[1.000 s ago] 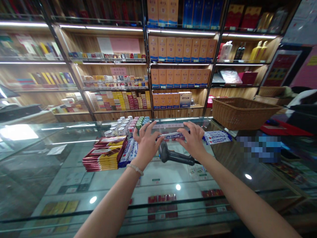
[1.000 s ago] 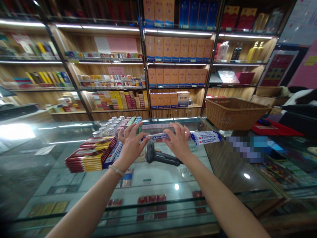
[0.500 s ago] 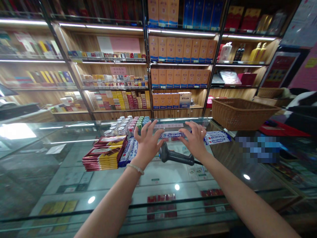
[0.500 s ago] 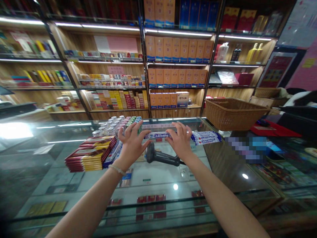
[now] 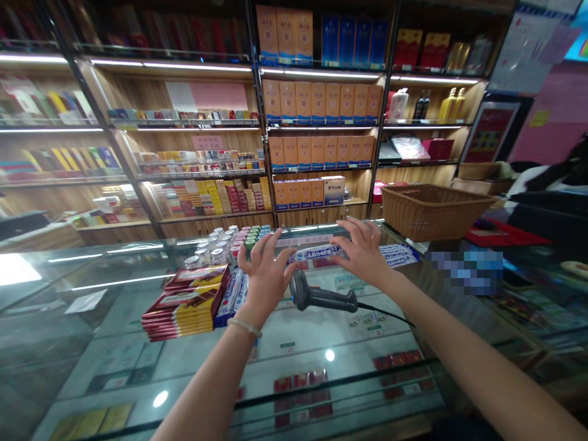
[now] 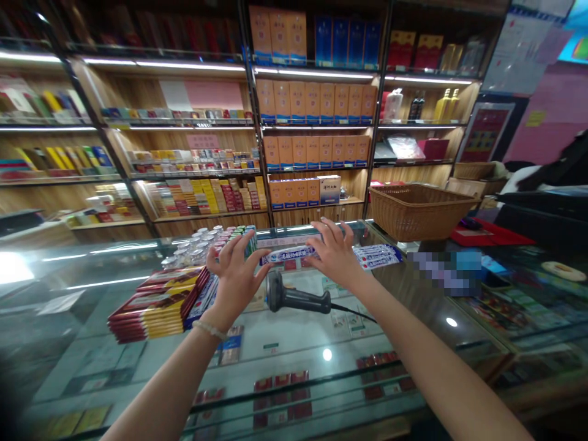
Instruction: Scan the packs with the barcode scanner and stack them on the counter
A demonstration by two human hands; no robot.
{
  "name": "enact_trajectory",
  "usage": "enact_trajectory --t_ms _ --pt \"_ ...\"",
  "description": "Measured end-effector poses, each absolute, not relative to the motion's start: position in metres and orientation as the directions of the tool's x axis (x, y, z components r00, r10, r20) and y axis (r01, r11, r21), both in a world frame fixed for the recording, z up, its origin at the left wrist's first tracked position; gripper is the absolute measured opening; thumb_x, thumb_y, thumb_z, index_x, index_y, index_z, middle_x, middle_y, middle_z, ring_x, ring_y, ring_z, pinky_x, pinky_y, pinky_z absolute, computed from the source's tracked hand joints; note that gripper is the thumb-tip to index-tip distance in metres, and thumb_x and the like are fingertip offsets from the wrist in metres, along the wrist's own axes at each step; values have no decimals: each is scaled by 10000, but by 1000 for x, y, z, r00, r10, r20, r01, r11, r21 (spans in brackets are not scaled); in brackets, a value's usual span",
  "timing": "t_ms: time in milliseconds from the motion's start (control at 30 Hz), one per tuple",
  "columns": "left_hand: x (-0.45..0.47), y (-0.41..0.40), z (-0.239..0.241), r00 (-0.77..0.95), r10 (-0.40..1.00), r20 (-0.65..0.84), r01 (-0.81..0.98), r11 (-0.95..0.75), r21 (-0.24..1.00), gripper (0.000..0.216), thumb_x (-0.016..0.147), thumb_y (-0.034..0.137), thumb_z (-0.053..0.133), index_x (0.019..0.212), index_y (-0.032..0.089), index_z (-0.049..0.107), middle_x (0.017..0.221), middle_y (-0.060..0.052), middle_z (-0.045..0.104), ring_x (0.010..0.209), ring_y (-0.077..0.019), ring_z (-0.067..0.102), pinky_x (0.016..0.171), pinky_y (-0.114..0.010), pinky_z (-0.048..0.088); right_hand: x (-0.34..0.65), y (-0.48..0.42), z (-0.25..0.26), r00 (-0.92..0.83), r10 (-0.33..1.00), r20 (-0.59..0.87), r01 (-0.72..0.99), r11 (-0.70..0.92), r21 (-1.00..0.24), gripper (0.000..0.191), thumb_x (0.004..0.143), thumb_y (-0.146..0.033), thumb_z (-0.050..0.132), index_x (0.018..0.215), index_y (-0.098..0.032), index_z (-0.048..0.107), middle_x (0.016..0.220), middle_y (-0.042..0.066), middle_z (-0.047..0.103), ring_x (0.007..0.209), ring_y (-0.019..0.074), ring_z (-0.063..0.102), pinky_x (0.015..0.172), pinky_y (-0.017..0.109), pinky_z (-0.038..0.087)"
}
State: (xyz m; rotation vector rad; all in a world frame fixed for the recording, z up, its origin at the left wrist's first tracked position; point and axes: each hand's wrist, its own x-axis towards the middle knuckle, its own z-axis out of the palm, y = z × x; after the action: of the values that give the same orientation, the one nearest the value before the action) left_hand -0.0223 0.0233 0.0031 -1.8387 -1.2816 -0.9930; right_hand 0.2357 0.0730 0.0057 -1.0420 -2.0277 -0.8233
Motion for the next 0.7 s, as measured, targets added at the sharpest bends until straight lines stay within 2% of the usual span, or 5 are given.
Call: enact_trajectory --t_ms 133,400,567,700 --pt "-19 22 3 243 384 891 947 -295 -131 156 917 406 709 1030 301 732 1521 -75 584 1392 -310 483 1228 -570 46 252 78 10 -477 416 774 834 493 249 276 937 -499 652 1074 -272 727 1467 94 563 1459 294 345 1243 496 50" --pt "2 18 -4 298 434 850 928 -339 -152 177 856 378 787 1000 294 727 1487 -64 619 1371 -313 505 1238 -573 64 286 90 -1 -541 338 770 787 527 321 231 933 -463 665 1049 -273 724 1424 83 599 1436 280 387 1248 493 74" --pt "6 18 -7 331 479 813 920 -356 -165 196 882 405 758 1038 292 721 1528 -77 581 1400 -330 481 1228 -608 76 297 97 -10 -542 271 795 766 550 335 229 944 -473 659 1037 -272 718 1401 84 618 1412 261 420 1248 476 98" --pt "8 18 -5 319 474 821 928 -334 -167 187 883 411 755 1031 299 729 1524 -70 585 1403 -329 474 1231 -605 49 297 103 -20 -503 273 820 787 536 304 209 935 -464 676 1027 -283 724 1400 75 620 1400 262 430 1241 473 107"
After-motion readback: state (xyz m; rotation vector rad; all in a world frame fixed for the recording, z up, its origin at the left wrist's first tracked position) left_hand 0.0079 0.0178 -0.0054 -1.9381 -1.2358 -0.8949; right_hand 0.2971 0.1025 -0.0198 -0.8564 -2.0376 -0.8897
